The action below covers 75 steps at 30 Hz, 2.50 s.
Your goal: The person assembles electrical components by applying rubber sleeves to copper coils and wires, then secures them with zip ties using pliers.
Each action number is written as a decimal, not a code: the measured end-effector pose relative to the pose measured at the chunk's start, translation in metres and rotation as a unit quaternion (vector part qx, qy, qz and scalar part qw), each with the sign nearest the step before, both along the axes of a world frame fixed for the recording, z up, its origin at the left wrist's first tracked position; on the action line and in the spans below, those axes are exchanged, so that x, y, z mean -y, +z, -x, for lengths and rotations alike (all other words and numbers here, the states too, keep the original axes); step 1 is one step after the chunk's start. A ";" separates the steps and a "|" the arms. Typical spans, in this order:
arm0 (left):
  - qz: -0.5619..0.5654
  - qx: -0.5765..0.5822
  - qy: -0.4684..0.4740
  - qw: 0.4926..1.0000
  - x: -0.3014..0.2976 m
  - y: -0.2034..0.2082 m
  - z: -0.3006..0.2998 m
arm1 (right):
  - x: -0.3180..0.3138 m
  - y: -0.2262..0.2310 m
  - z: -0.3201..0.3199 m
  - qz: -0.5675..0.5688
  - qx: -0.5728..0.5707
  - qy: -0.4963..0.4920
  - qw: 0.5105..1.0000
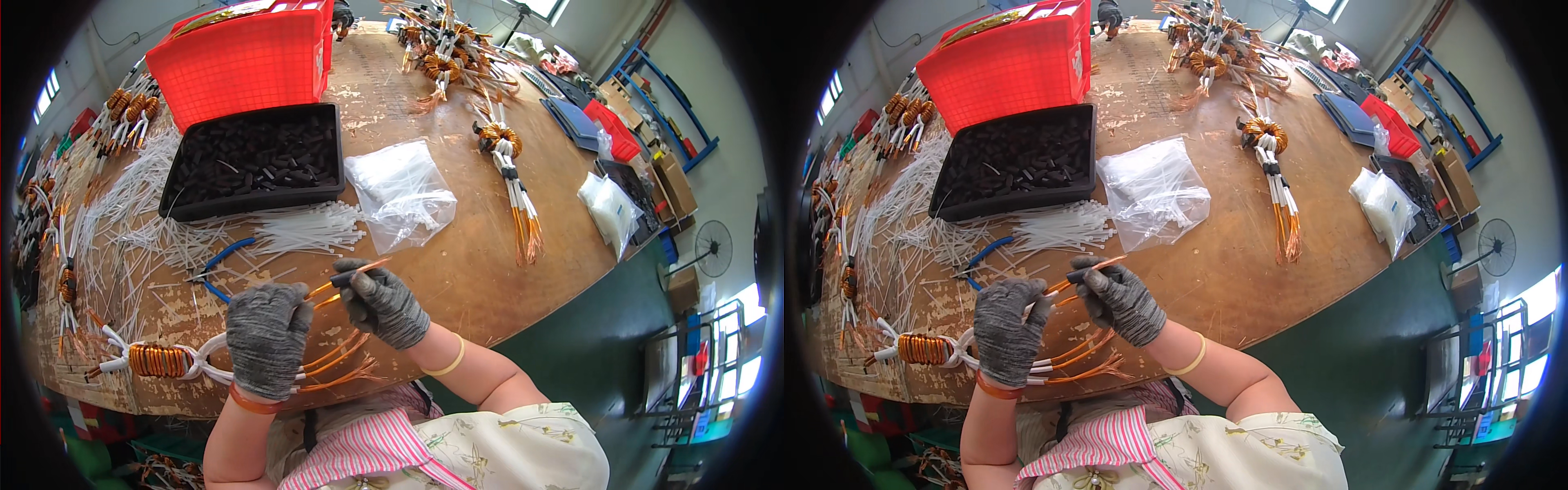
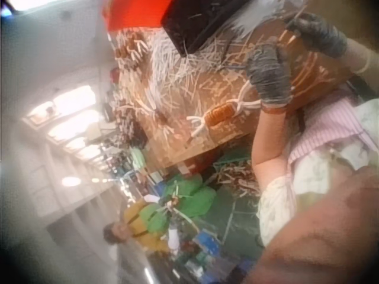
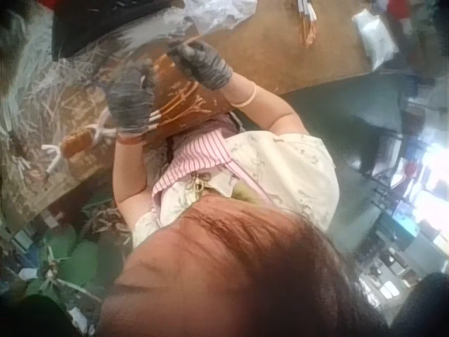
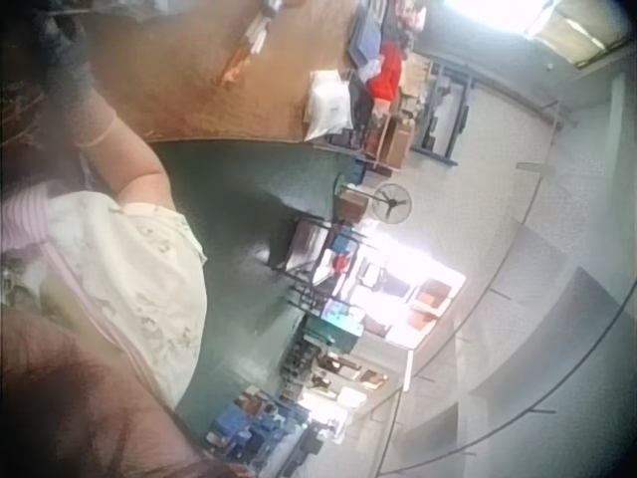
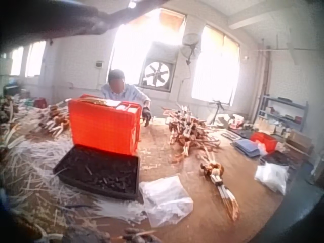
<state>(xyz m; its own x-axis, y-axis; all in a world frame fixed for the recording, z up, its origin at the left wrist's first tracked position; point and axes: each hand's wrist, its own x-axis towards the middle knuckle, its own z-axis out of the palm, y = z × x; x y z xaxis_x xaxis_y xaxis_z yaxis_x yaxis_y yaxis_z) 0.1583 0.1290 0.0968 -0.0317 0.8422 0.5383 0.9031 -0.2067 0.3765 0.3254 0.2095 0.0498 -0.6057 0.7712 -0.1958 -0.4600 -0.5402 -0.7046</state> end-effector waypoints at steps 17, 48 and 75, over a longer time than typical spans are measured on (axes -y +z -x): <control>0.027 0.107 -0.013 0.994 0.048 -0.037 0.080 | -0.006 -0.013 0.026 0.037 -0.029 0.096 0.994; -0.027 0.291 -0.014 0.956 0.052 -0.052 0.089 | 0.023 0.039 0.052 0.015 -0.058 -0.006 0.998; -0.039 0.150 0.011 0.988 0.050 -0.035 0.080 | 0.031 0.005 0.119 -0.218 0.215 0.205 0.930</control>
<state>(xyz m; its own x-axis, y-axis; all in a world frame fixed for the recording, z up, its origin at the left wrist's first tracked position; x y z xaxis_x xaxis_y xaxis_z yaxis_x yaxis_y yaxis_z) 0.0783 0.0794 0.0615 -0.2180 0.7960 0.5647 0.7581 -0.2262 0.6116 0.2069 0.1781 0.0552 -0.8042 0.5559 -0.2106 0.0966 -0.2273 -0.9690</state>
